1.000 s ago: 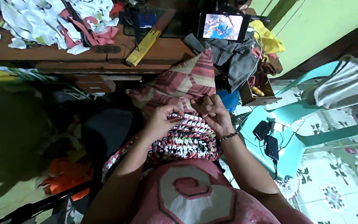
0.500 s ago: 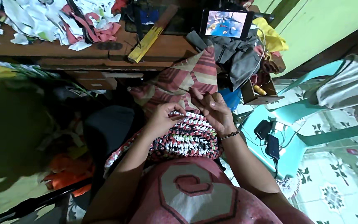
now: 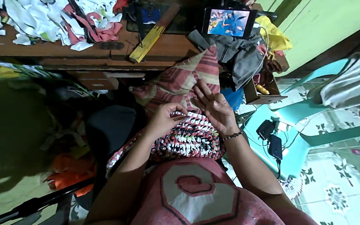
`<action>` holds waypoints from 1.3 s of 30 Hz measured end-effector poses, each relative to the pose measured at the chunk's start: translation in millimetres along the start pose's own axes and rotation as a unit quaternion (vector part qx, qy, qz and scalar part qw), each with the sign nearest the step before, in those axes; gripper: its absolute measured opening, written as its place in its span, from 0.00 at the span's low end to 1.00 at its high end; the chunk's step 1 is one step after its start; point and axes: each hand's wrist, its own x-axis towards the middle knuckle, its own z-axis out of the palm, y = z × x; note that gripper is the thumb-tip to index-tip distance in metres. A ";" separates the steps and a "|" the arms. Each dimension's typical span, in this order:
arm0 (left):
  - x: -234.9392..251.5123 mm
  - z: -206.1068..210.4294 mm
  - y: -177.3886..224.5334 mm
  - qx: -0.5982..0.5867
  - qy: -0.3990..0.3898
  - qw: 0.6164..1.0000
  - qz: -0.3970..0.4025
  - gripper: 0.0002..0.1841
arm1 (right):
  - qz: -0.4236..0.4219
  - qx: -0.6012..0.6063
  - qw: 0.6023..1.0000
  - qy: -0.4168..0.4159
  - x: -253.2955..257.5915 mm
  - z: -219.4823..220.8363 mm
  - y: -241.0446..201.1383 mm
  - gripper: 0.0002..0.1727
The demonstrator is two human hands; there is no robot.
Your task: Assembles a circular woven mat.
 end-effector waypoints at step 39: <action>-0.6 0.5 -1.2 -0.010 -0.002 1.000 0.004 0.09 | 0.029 0.039 0.999 0.016 2.4 2.4 -1.7 0.60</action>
